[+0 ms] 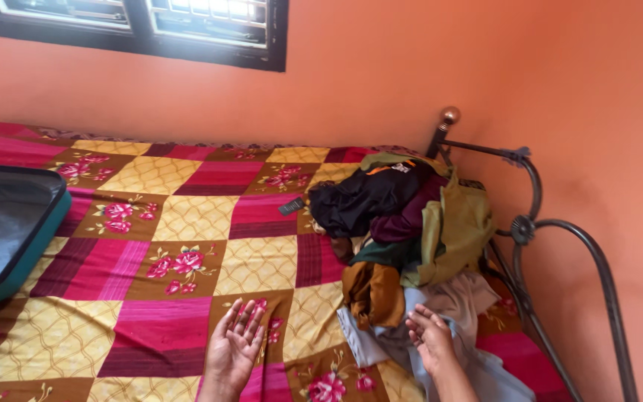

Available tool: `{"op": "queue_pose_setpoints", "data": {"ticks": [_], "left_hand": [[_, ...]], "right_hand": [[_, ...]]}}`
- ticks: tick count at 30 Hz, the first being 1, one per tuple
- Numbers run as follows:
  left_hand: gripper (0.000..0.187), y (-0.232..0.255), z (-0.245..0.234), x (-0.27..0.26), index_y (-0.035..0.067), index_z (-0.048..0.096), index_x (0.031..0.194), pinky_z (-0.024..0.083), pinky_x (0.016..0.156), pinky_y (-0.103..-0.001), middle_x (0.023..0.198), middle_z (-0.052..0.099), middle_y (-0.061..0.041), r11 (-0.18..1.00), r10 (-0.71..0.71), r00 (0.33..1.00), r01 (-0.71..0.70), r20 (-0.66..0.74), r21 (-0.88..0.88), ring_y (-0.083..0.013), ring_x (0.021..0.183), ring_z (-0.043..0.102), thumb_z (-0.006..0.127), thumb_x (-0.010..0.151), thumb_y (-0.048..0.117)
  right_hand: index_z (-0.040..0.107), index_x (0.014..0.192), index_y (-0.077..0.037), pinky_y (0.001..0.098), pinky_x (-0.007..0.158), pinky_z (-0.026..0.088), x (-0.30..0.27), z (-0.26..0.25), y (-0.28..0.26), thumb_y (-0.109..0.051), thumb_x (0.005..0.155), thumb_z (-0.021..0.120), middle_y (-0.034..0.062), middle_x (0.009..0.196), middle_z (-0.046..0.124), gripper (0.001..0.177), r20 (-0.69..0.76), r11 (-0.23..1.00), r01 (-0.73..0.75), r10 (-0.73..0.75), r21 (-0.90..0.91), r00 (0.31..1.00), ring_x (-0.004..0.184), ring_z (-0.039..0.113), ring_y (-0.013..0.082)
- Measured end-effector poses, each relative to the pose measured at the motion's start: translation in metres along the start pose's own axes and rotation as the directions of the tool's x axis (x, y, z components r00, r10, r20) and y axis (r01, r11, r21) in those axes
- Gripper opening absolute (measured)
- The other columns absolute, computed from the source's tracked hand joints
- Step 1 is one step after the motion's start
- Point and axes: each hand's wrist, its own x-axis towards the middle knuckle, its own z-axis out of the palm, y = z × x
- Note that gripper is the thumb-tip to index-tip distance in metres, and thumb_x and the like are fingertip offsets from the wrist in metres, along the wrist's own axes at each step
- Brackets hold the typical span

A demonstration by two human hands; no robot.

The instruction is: The person picks up a shirt from a pile on the bed, spreads it flat on the bedsheet, and folds it into a square.

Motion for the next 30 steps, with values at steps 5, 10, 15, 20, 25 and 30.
{"op": "queue_pose_setpoints", "data": {"ticks": [5, 10, 15, 20, 25, 30], "left_hand": [[0.049, -0.011, -0.007, 0.036, 0.017, 0.047, 0.148, 0.039, 0.114, -0.042, 0.15, 0.054, -0.007, 1.0, 0.019, 0.998, -0.019, -0.063, 0.011, -0.0245, 0.14, 0.05, 0.04, 0.103, 0.035], [0.051, -0.024, -0.024, 0.096, 0.017, 0.046, 0.149, 0.037, 0.114, -0.043, 0.152, 0.053, -0.008, 0.998, 0.016, 0.994, -0.01, -0.107, 0.06, -0.0252, 0.141, 0.049, 0.04, 0.103, 0.037], [0.054, -0.026, -0.043, 0.151, 0.02, 0.044, 0.152, 0.039, 0.113, -0.043, 0.153, 0.053, -0.006, 0.998, -0.034, 0.988, 0.042, -0.151, 0.049, -0.0252, 0.14, 0.05, 0.042, 0.101, 0.038], [0.055, -0.029, -0.051, 0.194, 0.021, 0.044, 0.153, 0.038, 0.112, -0.042, 0.153, 0.052, -0.004, 0.992, -0.083, 0.974, 0.1, -0.213, 0.072, -0.0232, 0.14, 0.049, 0.043, 0.101, 0.038], [0.056, -0.045, -0.036, 0.211, 0.018, 0.043, 0.152, 0.04, 0.112, -0.045, 0.152, 0.053, -0.006, 0.99, -0.104, 0.974, 0.122, -0.202, 0.077, -0.0256, 0.14, 0.05, 0.044, 0.1, 0.039], [0.061, -0.06, 0.003, 0.213, 0.019, 0.042, 0.155, 0.036, 0.115, -0.044, 0.153, 0.055, -0.005, 0.955, -0.123, 0.977, 0.163, -0.172, 0.248, -0.0253, 0.142, 0.05, 0.047, 0.098, 0.039]], "right_hand": [[0.067, 0.127, -0.006, 0.0275, 0.071, 0.047, 0.053, 0.025, 0.006, -0.012, 0.085, 0.077, 0.0025, 0.102, 0.072, 0.044, 0.066, 0.957, 0.088, -0.072, -0.277, 0.995, 0.088, 0.064, 0.0121], [0.067, 0.128, -0.001, 0.0316, 0.093, 0.053, 0.099, 0.056, 0.026, -0.012, 0.08, 0.082, 0.0084, 0.115, 0.074, 0.052, 0.201, 0.817, 0.327, -0.261, -0.474, 0.944, 0.108, 0.069, 0.0204], [0.052, 0.144, -0.02, 0.0394, 0.111, 0.045, 0.132, 0.077, 0.039, -0.044, 0.071, 0.09, 0.0128, 0.151, 0.047, 0.086, 0.175, 0.238, 0.263, -0.336, -0.935, 0.926, 0.134, 0.054, 0.0317], [0.021, 0.159, -0.029, 0.0466, 0.109, 0.037, 0.155, 0.094, 0.046, -0.053, 0.067, 0.096, 0.0168, 0.165, 0.02, 0.121, 0.014, 0.05, 0.023, -0.186, -0.998, 0.982, 0.144, 0.031, 0.0406], [0.021, 0.166, -0.023, 0.0472, 0.102, 0.048, 0.187, 0.061, 0.077, -0.015, 0.071, 0.075, 0.0222, 0.143, 0.056, 0.109, -0.026, 0.319, 0.057, -0.251, -0.946, 0.968, 0.124, 0.059, 0.0436], [0.069, 0.121, -0.005, 0.0412, 0.085, 0.057, 0.191, 0.032, 0.082, -0.003, 0.081, 0.059, 0.0186, 0.103, 0.078, 0.041, 0.077, 0.486, 0.27, -0.381, -0.831, 0.922, 0.104, 0.072, 0.0362]]}}
